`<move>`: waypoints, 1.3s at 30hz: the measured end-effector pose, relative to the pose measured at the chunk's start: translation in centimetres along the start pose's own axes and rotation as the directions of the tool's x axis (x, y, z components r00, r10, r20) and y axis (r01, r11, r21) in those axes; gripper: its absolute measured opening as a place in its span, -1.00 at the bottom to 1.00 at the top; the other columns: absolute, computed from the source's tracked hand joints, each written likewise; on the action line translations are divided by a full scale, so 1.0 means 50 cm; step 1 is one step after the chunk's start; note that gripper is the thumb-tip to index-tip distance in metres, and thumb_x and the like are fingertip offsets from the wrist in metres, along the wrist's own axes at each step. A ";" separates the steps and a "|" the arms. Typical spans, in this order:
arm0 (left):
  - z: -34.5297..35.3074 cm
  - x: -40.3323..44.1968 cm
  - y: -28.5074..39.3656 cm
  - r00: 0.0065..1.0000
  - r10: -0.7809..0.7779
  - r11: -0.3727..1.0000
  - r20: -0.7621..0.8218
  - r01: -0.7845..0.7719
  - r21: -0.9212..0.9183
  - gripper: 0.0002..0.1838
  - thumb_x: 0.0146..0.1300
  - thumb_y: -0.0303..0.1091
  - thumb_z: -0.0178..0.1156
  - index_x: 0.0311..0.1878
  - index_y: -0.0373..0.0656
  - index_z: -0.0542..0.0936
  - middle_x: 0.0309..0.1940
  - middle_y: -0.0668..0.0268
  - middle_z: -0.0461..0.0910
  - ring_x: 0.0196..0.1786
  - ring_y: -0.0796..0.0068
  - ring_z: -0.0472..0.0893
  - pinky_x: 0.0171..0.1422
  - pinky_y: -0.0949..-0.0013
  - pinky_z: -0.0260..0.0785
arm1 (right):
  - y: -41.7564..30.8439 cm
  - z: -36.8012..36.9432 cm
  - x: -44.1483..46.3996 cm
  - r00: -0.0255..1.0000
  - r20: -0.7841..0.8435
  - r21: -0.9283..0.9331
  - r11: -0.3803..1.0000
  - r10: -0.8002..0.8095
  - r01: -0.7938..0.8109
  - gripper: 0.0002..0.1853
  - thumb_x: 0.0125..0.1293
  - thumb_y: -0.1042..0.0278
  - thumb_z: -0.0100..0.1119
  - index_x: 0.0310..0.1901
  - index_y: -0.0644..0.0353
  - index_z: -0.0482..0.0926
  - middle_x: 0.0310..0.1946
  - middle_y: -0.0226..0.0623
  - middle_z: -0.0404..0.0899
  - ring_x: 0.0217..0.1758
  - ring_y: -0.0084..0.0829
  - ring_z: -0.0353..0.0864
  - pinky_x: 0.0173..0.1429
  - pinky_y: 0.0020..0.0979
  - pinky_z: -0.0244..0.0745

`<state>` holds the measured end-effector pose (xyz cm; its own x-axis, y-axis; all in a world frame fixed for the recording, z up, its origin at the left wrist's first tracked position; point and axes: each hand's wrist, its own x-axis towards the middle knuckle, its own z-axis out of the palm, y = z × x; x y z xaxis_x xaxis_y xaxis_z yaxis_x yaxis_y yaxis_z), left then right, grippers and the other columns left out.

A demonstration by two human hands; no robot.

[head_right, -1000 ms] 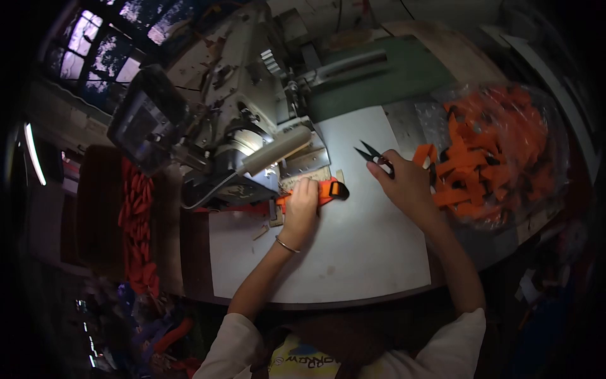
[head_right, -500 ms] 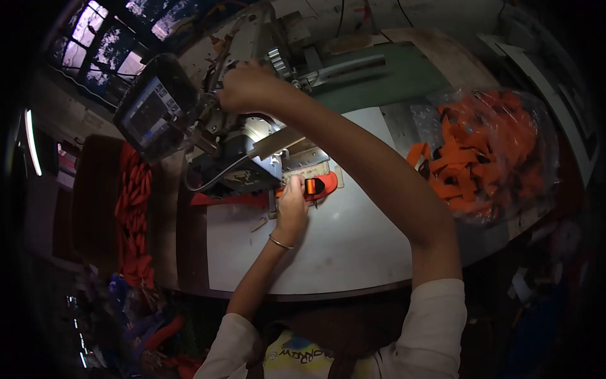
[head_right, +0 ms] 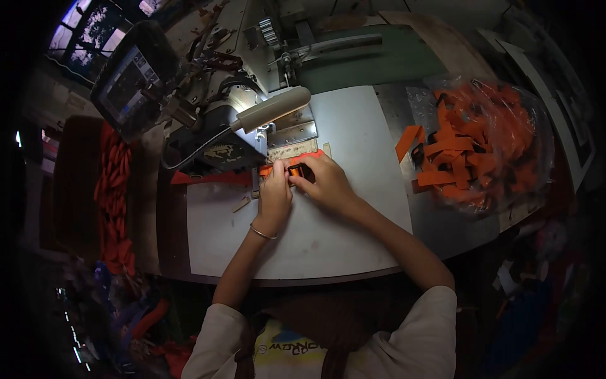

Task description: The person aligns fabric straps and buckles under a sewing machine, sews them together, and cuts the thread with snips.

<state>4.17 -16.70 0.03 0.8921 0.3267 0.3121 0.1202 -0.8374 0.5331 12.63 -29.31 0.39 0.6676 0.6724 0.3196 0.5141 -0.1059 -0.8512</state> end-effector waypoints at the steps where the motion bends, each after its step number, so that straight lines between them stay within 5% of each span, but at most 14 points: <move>1: -0.002 0.000 -0.001 1.000 -0.021 1.000 0.014 0.021 -0.008 -0.85 0.19 -0.60 -0.04 -0.17 -0.22 0.34 -0.35 0.20 0.56 -0.36 0.20 0.57 -0.29 0.22 0.36 | 0.004 0.010 0.001 0.997 -0.056 -0.018 0.998 -0.054 0.053 -0.82 0.18 0.39 0.16 -0.25 0.33 0.53 -0.49 -0.34 0.51 -0.52 -0.59 0.35 -0.43 -0.59 0.26; 6: -0.002 -0.006 -0.012 0.997 0.030 0.988 -0.067 -0.040 -0.150 -0.84 0.18 -0.61 -0.04 -0.17 -0.22 0.33 -0.32 0.20 0.56 -0.32 0.23 0.58 -0.26 0.24 0.36 | 0.049 -0.006 0.003 0.956 -0.056 0.211 0.940 0.287 -0.269 -0.76 0.13 0.28 0.20 -0.31 0.31 0.53 -0.57 -0.30 0.52 -0.59 -0.46 0.36 -0.47 -0.48 0.27; 11: -0.010 -0.024 -0.019 0.995 0.041 0.967 -0.093 -0.063 -0.249 -0.87 0.20 -0.59 -0.05 -0.19 -0.21 0.34 -0.31 0.21 0.55 -0.32 0.24 0.57 -0.23 0.24 0.36 | 0.048 0.001 0.009 0.944 -0.064 0.108 0.942 0.325 -0.317 -0.81 0.14 0.32 0.17 -0.32 0.29 0.52 -0.58 -0.31 0.51 -0.60 -0.49 0.33 -0.48 -0.50 0.25; 16: -0.020 -0.041 -0.017 0.987 -0.156 0.932 0.045 0.162 -0.324 -0.94 0.25 -0.51 -0.04 -0.22 -0.20 0.35 -0.34 0.22 0.54 -0.34 0.24 0.55 -0.22 0.24 0.35 | 0.055 -0.009 0.007 0.946 0.000 0.223 0.922 0.323 -0.315 -0.81 0.13 0.33 0.17 -0.32 0.28 0.50 -0.57 -0.32 0.51 -0.59 -0.52 0.32 -0.48 -0.50 0.24; 22: -0.005 0.005 0.017 0.994 -0.097 0.979 -0.050 0.086 -0.184 -0.93 0.28 -0.42 -0.03 -0.23 -0.19 0.36 -0.37 0.21 0.52 -0.41 0.20 0.54 -0.28 0.21 0.35 | 0.035 -0.027 0.007 0.943 0.061 0.210 0.919 0.328 -0.334 -0.86 0.17 0.45 0.13 -0.27 0.31 0.49 -0.51 -0.34 0.48 -0.50 -0.62 0.37 -0.41 -0.60 0.28; 26: 0.017 0.029 0.004 0.999 -0.031 0.999 -0.009 0.031 0.009 -0.91 0.26 -0.38 0.00 -0.23 -0.18 0.37 -0.39 0.20 0.50 -0.46 0.15 0.53 -0.35 0.17 0.35 | 0.039 -0.033 0.007 0.957 -0.044 0.123 0.952 0.288 -0.281 -0.81 0.12 0.33 0.17 -0.31 0.27 0.50 -0.58 -0.33 0.50 -0.59 -0.50 0.33 -0.47 -0.48 0.25; 32: 0.025 0.046 0.014 1.000 0.002 0.999 -0.004 -0.002 -0.044 -0.93 0.26 -0.39 0.00 -0.26 -0.16 0.38 -0.39 0.18 0.49 -0.49 0.09 0.52 -0.40 0.14 0.34 | 0.015 -0.027 0.012 0.956 -0.152 -0.151 0.950 0.252 -0.274 -0.82 0.11 0.32 0.17 -0.31 0.23 0.49 -0.52 -0.30 0.53 -0.58 -0.41 0.39 -0.45 -0.42 0.29; 39: 0.039 0.050 0.005 0.998 0.024 0.993 -0.066 -0.032 -0.111 -0.97 0.19 -0.51 0.02 -0.30 -0.23 0.42 -0.47 0.30 0.43 -0.53 0.38 0.40 -0.42 0.38 0.26 | 0.038 -0.010 0.010 0.965 -0.208 -0.222 0.953 0.158 -0.204 -0.79 0.12 0.32 0.17 -0.24 0.20 0.48 -0.44 -0.29 0.55 -0.51 -0.34 0.47 -0.40 -0.39 0.34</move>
<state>7.30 -16.93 -0.61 0.8639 0.3344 0.3765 0.0428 -0.7937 0.6067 14.22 -29.54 -0.87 0.8379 0.4797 0.2605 0.4733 -0.4007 -0.7844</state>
